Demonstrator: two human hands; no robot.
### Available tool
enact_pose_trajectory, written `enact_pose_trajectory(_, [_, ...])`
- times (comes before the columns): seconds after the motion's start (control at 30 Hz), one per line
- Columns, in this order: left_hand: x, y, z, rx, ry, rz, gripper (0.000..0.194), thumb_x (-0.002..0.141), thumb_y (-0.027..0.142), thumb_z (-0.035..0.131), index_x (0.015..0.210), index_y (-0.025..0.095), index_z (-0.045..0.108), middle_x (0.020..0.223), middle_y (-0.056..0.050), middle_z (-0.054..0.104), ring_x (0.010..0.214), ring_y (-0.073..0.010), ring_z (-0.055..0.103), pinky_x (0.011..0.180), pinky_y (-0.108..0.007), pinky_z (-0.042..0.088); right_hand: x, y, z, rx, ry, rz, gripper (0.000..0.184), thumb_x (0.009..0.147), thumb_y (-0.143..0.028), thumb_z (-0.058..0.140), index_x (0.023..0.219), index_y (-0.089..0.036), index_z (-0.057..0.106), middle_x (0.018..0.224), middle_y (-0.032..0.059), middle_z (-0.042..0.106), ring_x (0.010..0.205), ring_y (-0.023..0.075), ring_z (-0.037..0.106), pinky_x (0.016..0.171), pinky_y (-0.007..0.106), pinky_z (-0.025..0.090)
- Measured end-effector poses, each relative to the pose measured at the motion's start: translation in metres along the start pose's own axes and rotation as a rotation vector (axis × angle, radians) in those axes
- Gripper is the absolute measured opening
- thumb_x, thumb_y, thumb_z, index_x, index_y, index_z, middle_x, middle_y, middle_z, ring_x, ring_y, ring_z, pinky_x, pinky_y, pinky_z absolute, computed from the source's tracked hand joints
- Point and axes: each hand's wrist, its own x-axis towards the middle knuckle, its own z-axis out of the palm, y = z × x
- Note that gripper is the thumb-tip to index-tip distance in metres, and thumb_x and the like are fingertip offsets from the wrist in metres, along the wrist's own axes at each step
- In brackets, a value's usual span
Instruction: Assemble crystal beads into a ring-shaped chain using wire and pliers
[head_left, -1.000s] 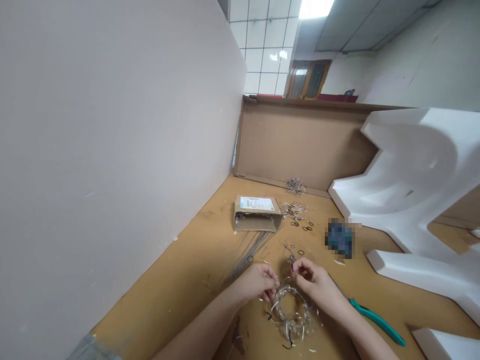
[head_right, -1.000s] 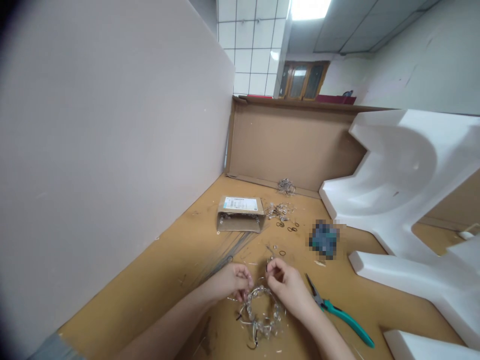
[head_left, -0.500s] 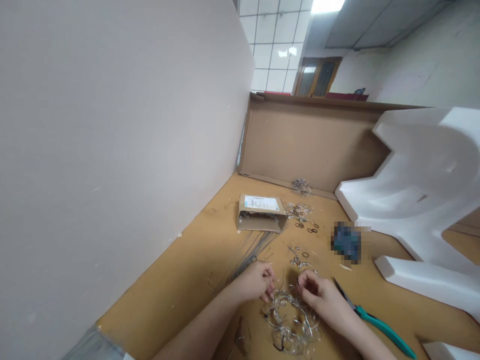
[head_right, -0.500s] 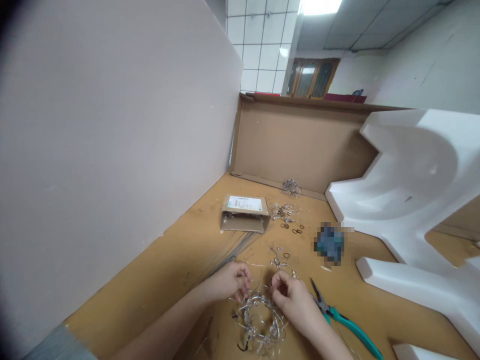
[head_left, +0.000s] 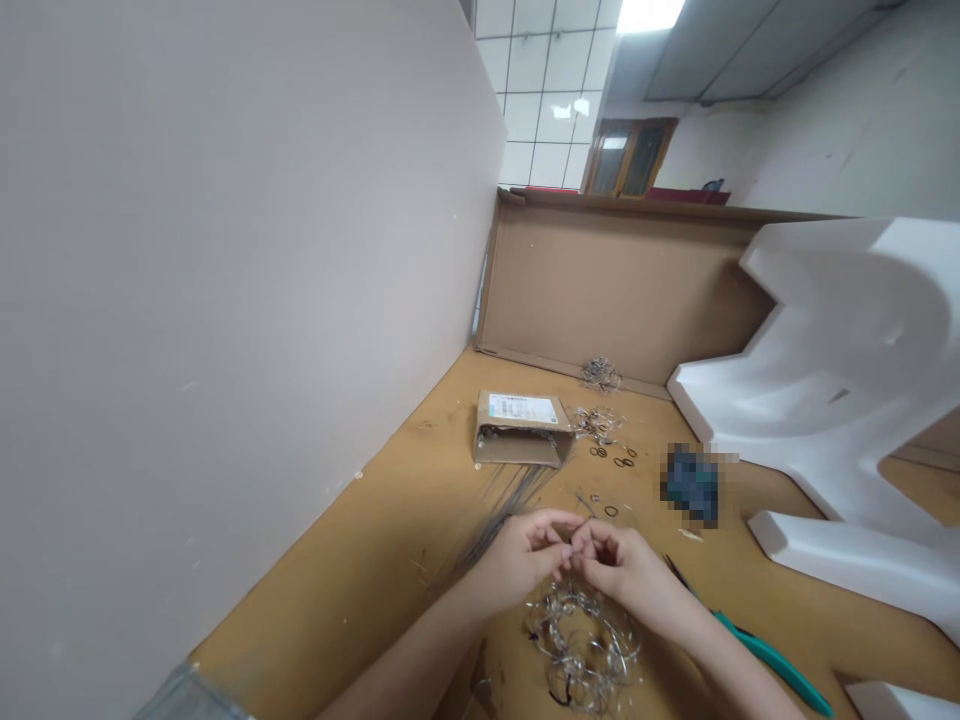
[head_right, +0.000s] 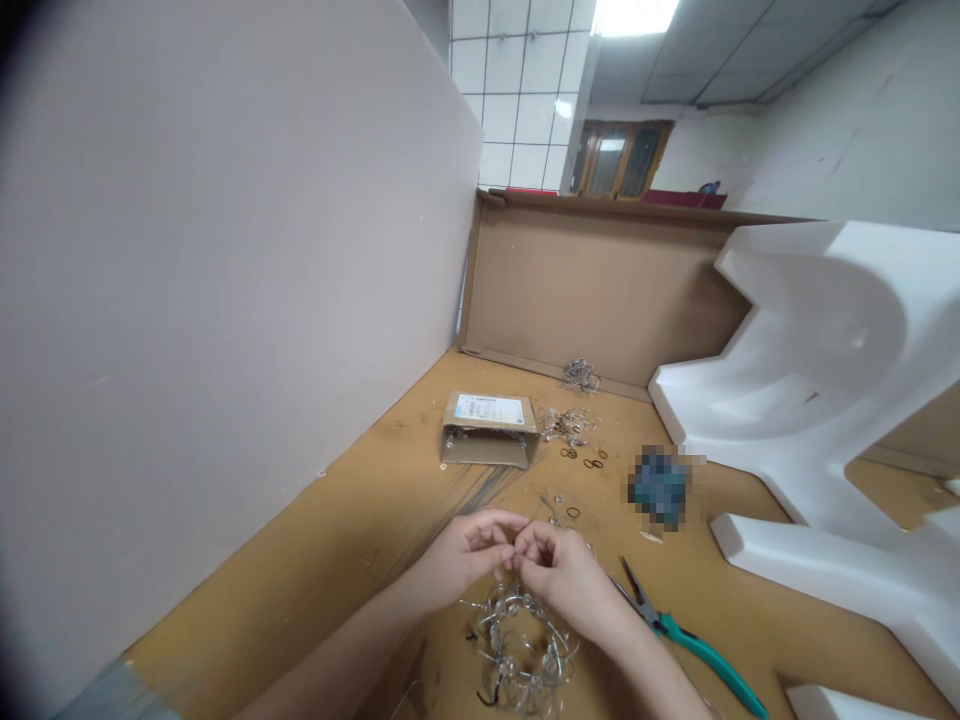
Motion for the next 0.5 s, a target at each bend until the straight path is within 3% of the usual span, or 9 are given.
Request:
enact_pose_trajectory(0.1, [0.001,-0.003,0.001,-0.050,0.048,-0.016,0.025,0.067,0.025,0.066,0.087,0.011,0.060,0.072,-0.002,0.059,0.058,-0.0088,0.052,0.060,-0.025,0.045,0.002,-0.002,0.004,-0.017,0.056,0.003,0.007,0.072,-0.025,0.051,0.068,-0.019,0.051,0.050,-0.0076,0.043,0.045,0.0084,0.039,0.048,0.022,0.033])
enact_pose_trajectory(0.27, [0.002,-0.006,0.001,-0.043,0.048,-0.174,0.028,0.057,0.026,0.070,0.074,0.013,0.053,0.061,0.004,0.053,0.051,-0.0090,0.051,0.053,-0.025,0.044,-0.004,0.002,0.007,-0.082,0.120,0.006,0.006,0.071,-0.022,0.051,0.068,-0.018,0.055,0.052,-0.0057,0.047,0.049,0.0096,0.042,0.049,0.022,0.035])
enact_pose_trajectory(0.5, [-0.002,0.009,-0.009,0.087,-0.071,-0.281,0.017,0.062,0.025,0.066,0.069,0.012,0.058,0.055,0.004,0.054,0.047,-0.0072,0.047,0.051,-0.021,0.037,-0.011,-0.006,0.015,-0.233,0.247,0.004,0.009,0.067,-0.017,0.049,0.065,-0.020,0.057,0.054,-0.0033,0.055,0.050,0.0120,0.048,0.050,0.023,0.034])
